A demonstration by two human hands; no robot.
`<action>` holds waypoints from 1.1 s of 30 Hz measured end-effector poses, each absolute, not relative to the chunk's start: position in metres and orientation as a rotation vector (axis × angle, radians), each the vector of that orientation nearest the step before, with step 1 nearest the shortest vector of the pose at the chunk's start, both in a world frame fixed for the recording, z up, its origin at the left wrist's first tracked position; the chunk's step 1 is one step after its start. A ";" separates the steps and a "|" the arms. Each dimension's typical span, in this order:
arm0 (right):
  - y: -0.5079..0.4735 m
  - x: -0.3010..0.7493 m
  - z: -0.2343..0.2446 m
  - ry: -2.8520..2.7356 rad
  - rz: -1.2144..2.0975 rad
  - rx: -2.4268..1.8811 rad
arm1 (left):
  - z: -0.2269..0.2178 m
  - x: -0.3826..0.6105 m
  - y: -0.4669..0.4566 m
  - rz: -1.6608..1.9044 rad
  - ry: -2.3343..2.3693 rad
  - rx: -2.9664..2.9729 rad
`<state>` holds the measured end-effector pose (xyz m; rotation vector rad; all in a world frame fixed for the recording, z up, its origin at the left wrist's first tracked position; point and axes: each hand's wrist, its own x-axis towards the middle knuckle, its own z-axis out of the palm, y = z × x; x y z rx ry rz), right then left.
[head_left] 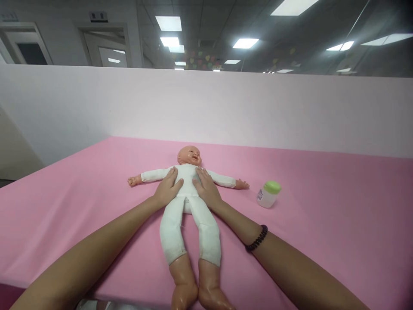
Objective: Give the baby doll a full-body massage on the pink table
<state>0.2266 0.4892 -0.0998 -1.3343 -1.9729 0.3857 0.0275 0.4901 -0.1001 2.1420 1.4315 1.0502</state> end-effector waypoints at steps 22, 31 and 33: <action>0.486 0.228 -0.103 -1.984 0.311 -0.928 | -0.098 0.024 0.488 1.130 0.975 2.324; 0.487 0.226 -0.107 -1.825 0.439 -1.153 | -0.107 0.026 0.496 1.201 1.208 1.999; 0.486 0.226 -0.107 -1.755 0.458 -1.105 | -0.108 0.026 0.496 1.243 1.201 1.981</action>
